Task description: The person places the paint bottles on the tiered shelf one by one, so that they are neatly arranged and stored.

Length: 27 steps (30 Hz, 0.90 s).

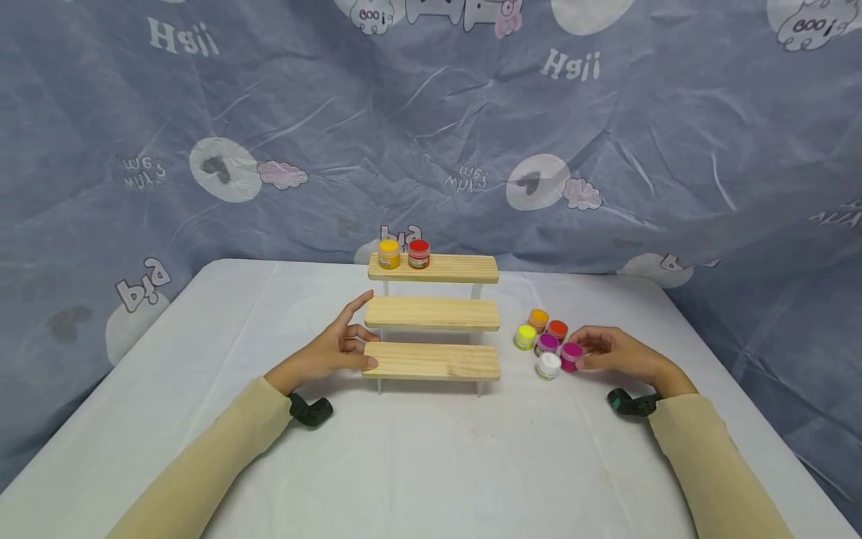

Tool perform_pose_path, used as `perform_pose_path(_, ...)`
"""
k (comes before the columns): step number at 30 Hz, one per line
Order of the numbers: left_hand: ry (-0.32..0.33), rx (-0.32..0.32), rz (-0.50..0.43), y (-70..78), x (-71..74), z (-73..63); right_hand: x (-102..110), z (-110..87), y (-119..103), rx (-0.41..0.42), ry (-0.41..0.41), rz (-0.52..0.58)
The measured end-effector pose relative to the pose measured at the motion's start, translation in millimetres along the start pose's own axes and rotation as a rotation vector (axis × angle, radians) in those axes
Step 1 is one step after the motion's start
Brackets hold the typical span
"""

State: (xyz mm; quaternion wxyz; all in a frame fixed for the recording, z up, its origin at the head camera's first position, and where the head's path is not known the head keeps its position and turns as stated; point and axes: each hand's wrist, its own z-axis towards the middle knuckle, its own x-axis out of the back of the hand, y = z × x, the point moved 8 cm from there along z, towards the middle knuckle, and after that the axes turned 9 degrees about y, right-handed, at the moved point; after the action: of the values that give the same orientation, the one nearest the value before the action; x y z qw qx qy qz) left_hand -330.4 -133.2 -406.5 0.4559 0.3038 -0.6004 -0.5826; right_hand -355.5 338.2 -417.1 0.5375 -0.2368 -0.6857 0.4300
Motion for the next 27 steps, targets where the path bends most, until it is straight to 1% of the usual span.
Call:
perform_pose_path(4,0.004,0.004,-0.002,-1.7,0.0,0.4,0,-0.5,1,0.0,-0.013,0.029)
perform_pose_path(8,0.001,0.002,-0.004,-2.9,-0.2,0.7,0,-1.8,0,0.016,-0.031,0.049)
perform_pose_path(14,-0.007,-0.012,-0.018,-1.7,-1.1,0.1,2,-5.9,-13,0.091,-0.038,0.083)
perform_pose_path(19,-0.011,-0.015,-0.028,0.5,-2.4,-1.5,3,-7.7,-28,0.159,-0.022,0.105)
perform_pose_path(27,-0.015,-0.026,-0.034,1.5,-1.9,-1.0,4,-10.9,-49,0.195,0.044,0.08)
